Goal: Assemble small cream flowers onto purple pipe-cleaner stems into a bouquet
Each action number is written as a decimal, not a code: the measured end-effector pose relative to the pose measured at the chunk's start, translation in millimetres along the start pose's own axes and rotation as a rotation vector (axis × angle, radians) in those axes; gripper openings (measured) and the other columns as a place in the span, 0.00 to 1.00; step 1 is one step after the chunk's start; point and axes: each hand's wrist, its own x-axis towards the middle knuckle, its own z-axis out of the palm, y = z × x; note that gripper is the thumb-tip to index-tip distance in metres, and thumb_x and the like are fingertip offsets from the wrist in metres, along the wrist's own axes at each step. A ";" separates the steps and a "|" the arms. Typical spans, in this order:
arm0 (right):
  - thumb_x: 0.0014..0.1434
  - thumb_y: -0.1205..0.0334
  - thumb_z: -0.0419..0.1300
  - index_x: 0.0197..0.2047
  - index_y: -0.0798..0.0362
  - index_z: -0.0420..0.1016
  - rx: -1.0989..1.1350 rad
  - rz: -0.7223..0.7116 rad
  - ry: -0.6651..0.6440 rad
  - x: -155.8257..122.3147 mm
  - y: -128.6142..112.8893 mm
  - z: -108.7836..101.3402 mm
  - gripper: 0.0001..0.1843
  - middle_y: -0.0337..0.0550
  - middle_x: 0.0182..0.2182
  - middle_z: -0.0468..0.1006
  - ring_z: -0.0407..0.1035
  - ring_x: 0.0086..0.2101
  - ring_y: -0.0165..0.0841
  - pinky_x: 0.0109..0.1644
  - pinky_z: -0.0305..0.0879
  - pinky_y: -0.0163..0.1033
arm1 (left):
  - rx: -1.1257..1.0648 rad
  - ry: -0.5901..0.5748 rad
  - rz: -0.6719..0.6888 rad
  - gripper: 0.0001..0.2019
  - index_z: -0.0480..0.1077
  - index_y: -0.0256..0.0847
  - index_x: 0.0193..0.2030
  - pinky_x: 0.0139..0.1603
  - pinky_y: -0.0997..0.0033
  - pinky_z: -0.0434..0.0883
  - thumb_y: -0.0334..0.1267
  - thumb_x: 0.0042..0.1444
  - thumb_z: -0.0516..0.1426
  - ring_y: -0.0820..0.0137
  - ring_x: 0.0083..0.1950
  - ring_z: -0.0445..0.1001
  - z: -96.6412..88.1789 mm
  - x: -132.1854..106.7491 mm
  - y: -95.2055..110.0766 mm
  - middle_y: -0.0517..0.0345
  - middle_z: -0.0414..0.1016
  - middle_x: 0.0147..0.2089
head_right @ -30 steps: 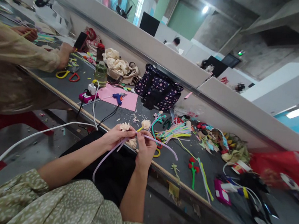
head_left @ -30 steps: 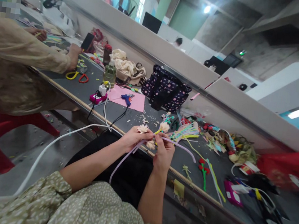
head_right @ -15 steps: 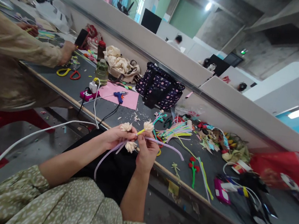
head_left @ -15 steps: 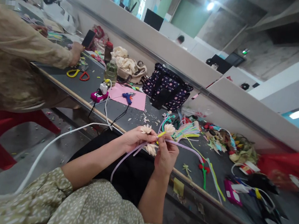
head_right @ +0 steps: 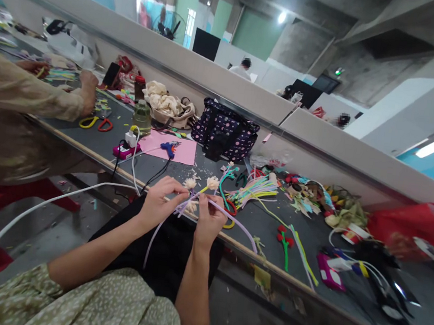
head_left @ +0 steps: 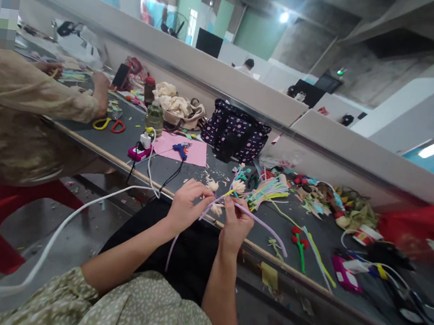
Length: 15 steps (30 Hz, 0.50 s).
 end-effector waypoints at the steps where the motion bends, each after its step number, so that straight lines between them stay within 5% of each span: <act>1: 0.53 0.54 0.62 0.29 0.56 0.72 -0.003 -0.005 -0.005 -1.5 -1.0 0.5 0.12 0.37 0.26 0.70 0.64 0.28 0.28 0.35 0.63 0.35 | 0.025 -0.038 0.034 0.04 0.73 0.41 0.32 0.42 0.67 0.66 0.36 0.56 0.58 0.68 0.38 0.69 1.7 -1.3 1.8 0.56 0.75 0.33; 15: 0.54 0.61 0.63 0.29 0.54 0.72 0.052 -0.053 -0.074 -16.8 -11.2 4.3 0.06 0.38 0.29 0.68 0.65 0.32 0.29 0.38 0.63 0.36 | 0.155 -0.086 0.078 0.05 0.74 0.41 0.33 0.44 0.66 0.67 0.37 0.56 0.57 0.68 0.38 0.72 4.1 -2.6 3.7 0.56 0.78 0.34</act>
